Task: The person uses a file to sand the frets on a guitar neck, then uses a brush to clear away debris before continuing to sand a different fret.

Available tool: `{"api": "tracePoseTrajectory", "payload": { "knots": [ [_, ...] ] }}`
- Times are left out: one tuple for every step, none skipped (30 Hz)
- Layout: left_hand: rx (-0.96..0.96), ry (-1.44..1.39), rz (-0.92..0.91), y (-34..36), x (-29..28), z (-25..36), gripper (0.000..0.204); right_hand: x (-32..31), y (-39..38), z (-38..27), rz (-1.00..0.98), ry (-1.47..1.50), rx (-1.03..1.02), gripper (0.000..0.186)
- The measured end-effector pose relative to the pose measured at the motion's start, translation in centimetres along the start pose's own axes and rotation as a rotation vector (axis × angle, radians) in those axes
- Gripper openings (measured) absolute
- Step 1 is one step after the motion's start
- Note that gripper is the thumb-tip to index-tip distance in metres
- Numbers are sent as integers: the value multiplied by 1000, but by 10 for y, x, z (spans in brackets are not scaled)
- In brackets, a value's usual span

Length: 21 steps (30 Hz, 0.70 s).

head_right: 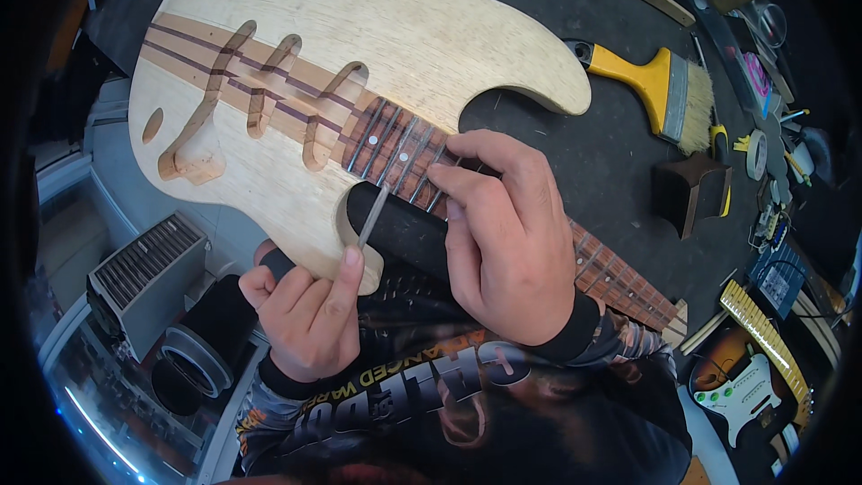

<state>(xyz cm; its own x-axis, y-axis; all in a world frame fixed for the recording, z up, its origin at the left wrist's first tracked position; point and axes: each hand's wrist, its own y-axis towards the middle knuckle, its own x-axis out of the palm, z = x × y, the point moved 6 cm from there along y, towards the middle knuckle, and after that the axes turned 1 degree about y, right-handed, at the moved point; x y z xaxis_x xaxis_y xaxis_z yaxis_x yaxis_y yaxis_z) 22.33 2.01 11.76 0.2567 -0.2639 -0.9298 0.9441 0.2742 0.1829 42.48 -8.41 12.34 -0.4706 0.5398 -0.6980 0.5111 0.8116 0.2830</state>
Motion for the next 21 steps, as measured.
{"api": "tracePoseTrajectory", "payload": {
  "knots": [
    [10,-13,27,-2,-1,0,64,0,1,-1,2,-4,-11,36],
    [19,-26,53,-4,-1,1,65,0,0,-1,5,-4,-15,36],
    [20,-23,58,-6,0,0,65,1,0,-1,2,-5,-9,36],
    [11,-31,45,-8,1,-1,65,2,0,-1,0,-5,-3,36],
    [5,-40,36,-9,1,-3,65,1,0,-2,6,-8,-8,36],
    [9,-37,43,-9,0,-4,65,1,0,-2,3,-9,-1,36],
    [4,-43,35,-8,-1,-5,66,1,0,-3,-1,-10,6,36],
    [-3,-51,23,-8,-1,-6,66,1,-1,-2,-5,-3,20,37],
    [0,-49,26,-7,-1,-6,66,2,-1,-2,-2,-4,17,37],
    [4,-55,37,-6,-1,-6,66,2,-2,-1,-6,-6,22,37],
    [5,-59,44,-6,-2,-6,65,2,-3,-1,-13,-4,26,38],
    [5,-57,44,-4,-2,-5,65,2,-2,-1,-13,-3,26,38],
    [10,-46,39,-1,-2,-4,65,1,-2,0,-11,-8,19,39],
    [14,-36,32,1,-1,-4,65,1,-2,0,-11,-11,14,40],
    [13,-36,29,4,1,-3,65,2,-3,0,-13,-9,17,40],
    [17,-22,34,6,2,-2,65,2,-4,0,-12,-5,24,41],
    [22,-7,39,7,2,-2,65,2,-4,1,-11,-2,31,41],
    [22,-8,35,8,0,-1,65,2,-3,1,-12,0,35,41],
    [8,3,15,8,-1,-1,65,2,-3,1,-13,0,23,42],
    [-8,12,-3,9,-3,-2,65,2,-2,0,-16,-2,9,43],
    [-9,9,-3,12,-4,-1,65,2,-2,-1,-18,-4,9,43]
  ]
}}
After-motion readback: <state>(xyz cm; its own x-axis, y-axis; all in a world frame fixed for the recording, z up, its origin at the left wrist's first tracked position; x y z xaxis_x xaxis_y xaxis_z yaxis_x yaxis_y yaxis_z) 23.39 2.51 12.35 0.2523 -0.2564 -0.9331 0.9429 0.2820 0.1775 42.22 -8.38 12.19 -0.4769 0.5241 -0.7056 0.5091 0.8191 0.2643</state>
